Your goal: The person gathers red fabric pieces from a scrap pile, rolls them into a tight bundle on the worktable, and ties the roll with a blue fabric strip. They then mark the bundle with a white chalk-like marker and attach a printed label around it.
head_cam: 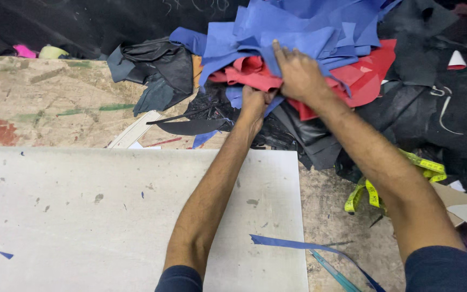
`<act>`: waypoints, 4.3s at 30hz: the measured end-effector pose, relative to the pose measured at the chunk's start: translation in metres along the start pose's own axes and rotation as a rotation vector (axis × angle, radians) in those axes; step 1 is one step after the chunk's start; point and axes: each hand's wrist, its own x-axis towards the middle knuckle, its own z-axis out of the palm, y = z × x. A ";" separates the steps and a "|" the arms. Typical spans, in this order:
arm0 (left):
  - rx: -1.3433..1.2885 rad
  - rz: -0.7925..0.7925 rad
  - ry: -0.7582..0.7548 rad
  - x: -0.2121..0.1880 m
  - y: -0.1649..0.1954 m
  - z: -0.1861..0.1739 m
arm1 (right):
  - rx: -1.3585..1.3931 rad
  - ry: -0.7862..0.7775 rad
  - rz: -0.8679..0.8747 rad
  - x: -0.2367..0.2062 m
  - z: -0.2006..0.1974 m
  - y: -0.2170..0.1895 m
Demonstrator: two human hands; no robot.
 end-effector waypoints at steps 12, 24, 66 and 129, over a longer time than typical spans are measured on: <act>-0.461 -0.028 0.044 0.002 -0.037 0.014 | 0.578 0.212 -0.395 0.044 -0.008 0.079; -0.264 0.025 -0.013 -0.210 0.041 0.045 | 0.019 0.237 -0.507 -0.158 -0.166 -0.106; 1.212 0.366 0.610 -0.608 0.159 -0.019 | 1.269 0.050 0.357 -0.260 -0.034 -0.201; 0.380 0.285 0.168 -0.673 0.519 -0.164 | 0.345 0.042 0.295 -0.185 -0.072 -0.464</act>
